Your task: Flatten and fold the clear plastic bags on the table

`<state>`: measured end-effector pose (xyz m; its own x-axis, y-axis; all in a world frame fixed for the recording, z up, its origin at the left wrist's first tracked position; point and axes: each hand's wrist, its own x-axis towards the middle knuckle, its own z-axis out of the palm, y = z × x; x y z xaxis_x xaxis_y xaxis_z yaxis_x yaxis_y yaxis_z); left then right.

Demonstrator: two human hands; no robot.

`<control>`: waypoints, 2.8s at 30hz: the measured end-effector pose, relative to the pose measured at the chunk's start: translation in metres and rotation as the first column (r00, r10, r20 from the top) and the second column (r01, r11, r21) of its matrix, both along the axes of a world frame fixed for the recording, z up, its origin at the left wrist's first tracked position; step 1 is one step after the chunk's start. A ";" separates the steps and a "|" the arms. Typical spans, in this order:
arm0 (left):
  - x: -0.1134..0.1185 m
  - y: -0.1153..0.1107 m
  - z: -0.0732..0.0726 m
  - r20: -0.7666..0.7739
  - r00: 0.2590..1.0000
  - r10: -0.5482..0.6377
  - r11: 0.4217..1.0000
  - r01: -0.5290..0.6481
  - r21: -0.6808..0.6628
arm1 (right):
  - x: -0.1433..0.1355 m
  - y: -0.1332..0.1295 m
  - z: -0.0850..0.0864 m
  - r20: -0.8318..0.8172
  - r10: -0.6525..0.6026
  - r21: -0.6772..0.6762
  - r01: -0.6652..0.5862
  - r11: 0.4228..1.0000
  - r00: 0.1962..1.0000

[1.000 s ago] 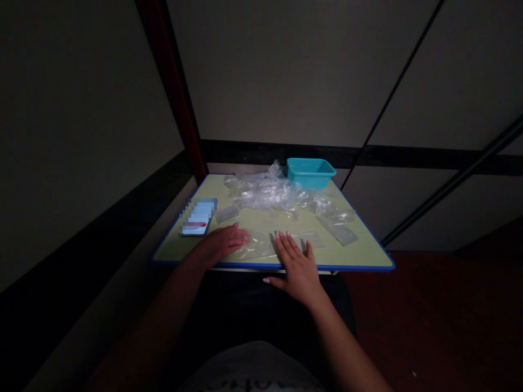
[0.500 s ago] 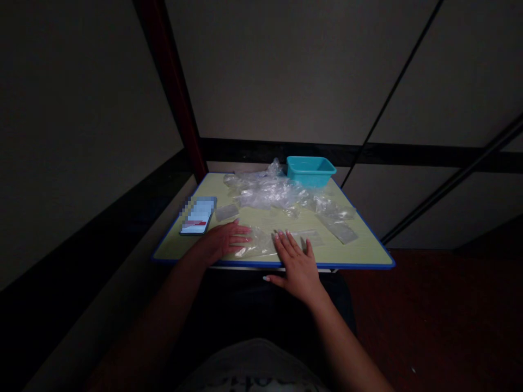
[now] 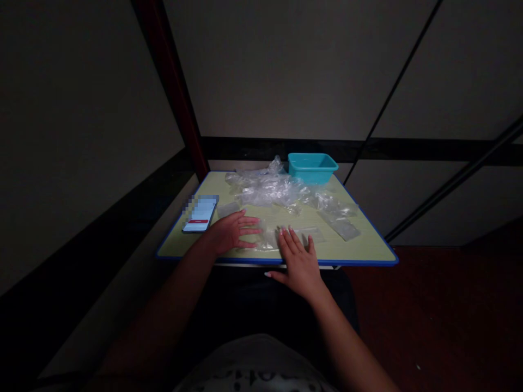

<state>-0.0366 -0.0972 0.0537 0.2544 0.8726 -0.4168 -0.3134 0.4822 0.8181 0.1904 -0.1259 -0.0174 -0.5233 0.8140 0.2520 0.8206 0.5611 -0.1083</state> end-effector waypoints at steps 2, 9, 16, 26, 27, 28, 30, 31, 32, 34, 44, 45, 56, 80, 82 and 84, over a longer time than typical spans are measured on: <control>0.000 0.000 -0.001 0.009 1.000 0.014 1.000 -0.014 -0.014 | -0.002 -0.003 0.002 -0.021 -0.017 0.026 0.017 1.000 1.000; -0.016 0.004 -0.014 0.180 0.984 -0.011 0.997 0.026 -0.078 | -0.039 -0.030 -0.016 -0.331 0.029 0.297 0.076 0.952 0.943; -0.019 -0.004 -0.014 -0.041 0.997 0.058 0.998 -0.060 -0.034 | -0.070 -0.036 -0.033 -0.474 0.073 0.439 0.163 0.884 0.878; -0.034 -0.037 -0.024 -0.133 0.887 0.443 0.895 -0.430 0.115 | -0.048 -0.026 -0.015 -0.274 -0.063 0.189 0.118 0.975 0.960; -0.039 -0.043 -0.024 -0.058 0.894 0.445 0.895 -0.442 0.054 | -0.047 -0.024 -0.013 -0.270 -0.054 0.188 0.107 0.976 0.961; -0.043 -0.049 -0.025 0.025 0.902 0.431 0.902 -0.431 0.010 | -0.045 -0.023 -0.011 -0.264 -0.033 0.192 0.086 0.978 0.964; -0.051 -0.059 -0.026 0.163 0.908 0.385 0.923 -0.382 -0.049 | -0.043 -0.024 -0.007 -0.247 0.046 0.211 0.008 0.977 0.968; -0.054 -0.063 -0.026 0.216 0.910 0.355 0.935 -0.350 -0.062 | -0.043 -0.026 -0.006 -0.235 0.105 0.221 -0.052 0.974 0.966; -0.056 -0.065 -0.027 0.258 0.911 0.323 0.946 -0.316 -0.071 | -0.043 -0.028 -0.005 -0.221 0.167 0.225 -0.116 0.967 0.961; -0.058 -0.067 -0.029 0.313 0.909 0.275 0.962 -0.263 -0.079 | -0.044 -0.034 -0.005 -0.200 0.263 0.215 -0.219 0.952 0.944; -0.060 -0.060 -0.038 0.349 0.897 0.271 0.962 -0.259 -0.082 | -0.068 -0.035 -0.007 -0.192 0.192 0.091 -0.178 0.980 0.962; -0.060 -0.061 -0.039 0.343 0.898 0.276 0.961 -0.263 -0.085 | -0.070 -0.035 -0.007 -0.193 0.169 0.088 -0.154 0.984 0.967; -0.052 -0.063 -0.033 0.326 0.882 0.341 0.940 -0.312 -0.139 | -0.082 -0.035 -0.006 -0.202 0.030 0.031 -0.024 0.999 0.979; -0.008 -0.054 -0.052 0.151 0.927 0.344 0.934 -0.354 0.047 | -0.048 -0.020 0.015 -0.463 -0.124 -0.127 0.073 0.989 0.878; -0.002 -0.057 -0.051 0.166 0.933 0.318 0.946 -0.323 0.004 | -0.044 -0.017 0.011 -0.494 -0.130 -0.127 0.076 0.989 0.860; 0.003 -0.059 -0.049 0.210 0.941 0.265 0.964 -0.264 -0.036 | -0.041 -0.015 0.008 -0.521 -0.134 -0.130 0.077 0.989 0.843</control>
